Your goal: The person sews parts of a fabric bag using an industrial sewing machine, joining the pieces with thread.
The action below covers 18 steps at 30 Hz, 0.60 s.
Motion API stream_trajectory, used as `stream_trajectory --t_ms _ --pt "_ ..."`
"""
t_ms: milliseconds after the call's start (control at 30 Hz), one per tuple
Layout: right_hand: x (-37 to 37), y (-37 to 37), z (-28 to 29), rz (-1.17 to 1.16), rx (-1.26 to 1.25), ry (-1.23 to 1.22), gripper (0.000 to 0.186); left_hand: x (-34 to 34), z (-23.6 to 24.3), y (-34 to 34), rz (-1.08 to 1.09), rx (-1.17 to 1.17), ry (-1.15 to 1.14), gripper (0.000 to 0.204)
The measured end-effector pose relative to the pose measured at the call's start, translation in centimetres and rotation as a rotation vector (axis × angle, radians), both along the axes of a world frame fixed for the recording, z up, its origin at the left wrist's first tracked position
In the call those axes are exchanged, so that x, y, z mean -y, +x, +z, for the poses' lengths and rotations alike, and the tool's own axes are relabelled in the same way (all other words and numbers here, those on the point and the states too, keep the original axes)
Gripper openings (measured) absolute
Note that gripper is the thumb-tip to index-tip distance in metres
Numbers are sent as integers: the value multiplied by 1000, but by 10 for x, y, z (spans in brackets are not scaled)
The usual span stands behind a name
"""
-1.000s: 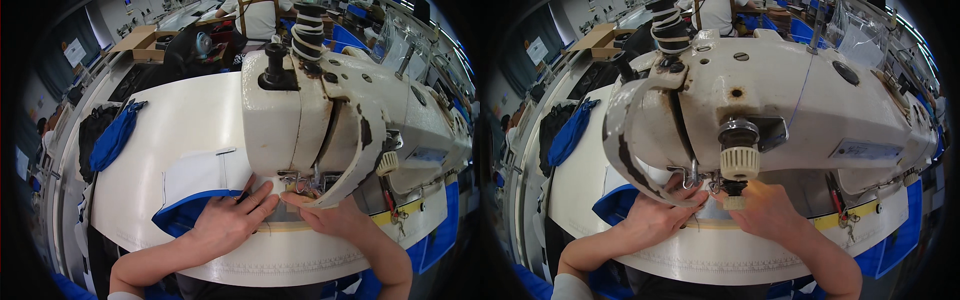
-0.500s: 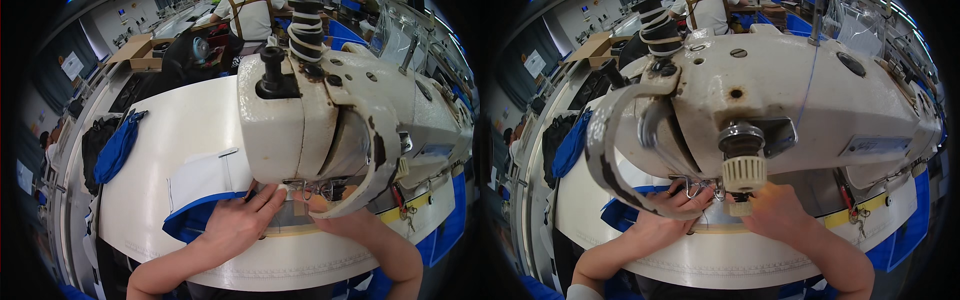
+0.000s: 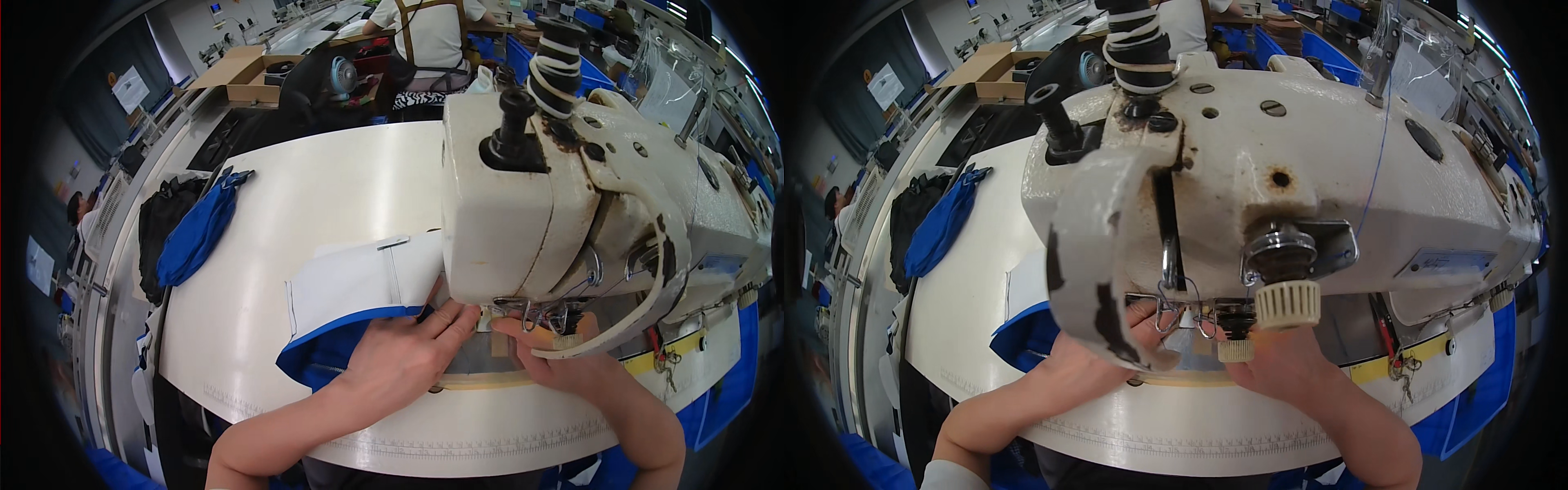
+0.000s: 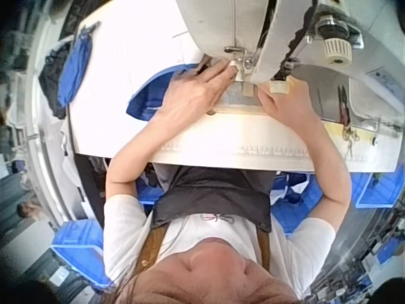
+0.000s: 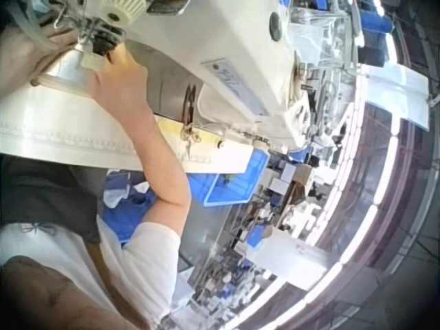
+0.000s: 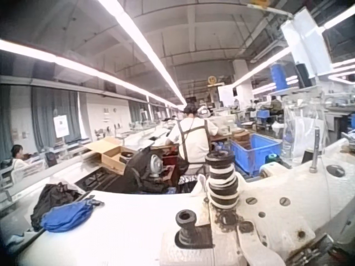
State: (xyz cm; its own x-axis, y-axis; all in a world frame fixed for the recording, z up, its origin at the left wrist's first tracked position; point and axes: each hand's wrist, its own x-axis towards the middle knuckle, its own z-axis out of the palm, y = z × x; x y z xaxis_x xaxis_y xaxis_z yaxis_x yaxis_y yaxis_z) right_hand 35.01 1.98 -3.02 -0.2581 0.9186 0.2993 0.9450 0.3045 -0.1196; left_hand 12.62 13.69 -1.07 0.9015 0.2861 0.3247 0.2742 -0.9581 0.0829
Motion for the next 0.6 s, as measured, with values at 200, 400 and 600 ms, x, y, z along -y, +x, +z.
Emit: stream_trajectory --t_ms 200,400,600 --pt "2 -2 2 -78 71 22 35 1 1 -2 20 -7 -59 60" --pt "-7 -4 0 -9 -121 113 37 -1 -1 -2 27 -10 -71 60" --pt "-7 -8 9 -19 -165 42 39 -1 -1 -2 30 -18 -50 61"
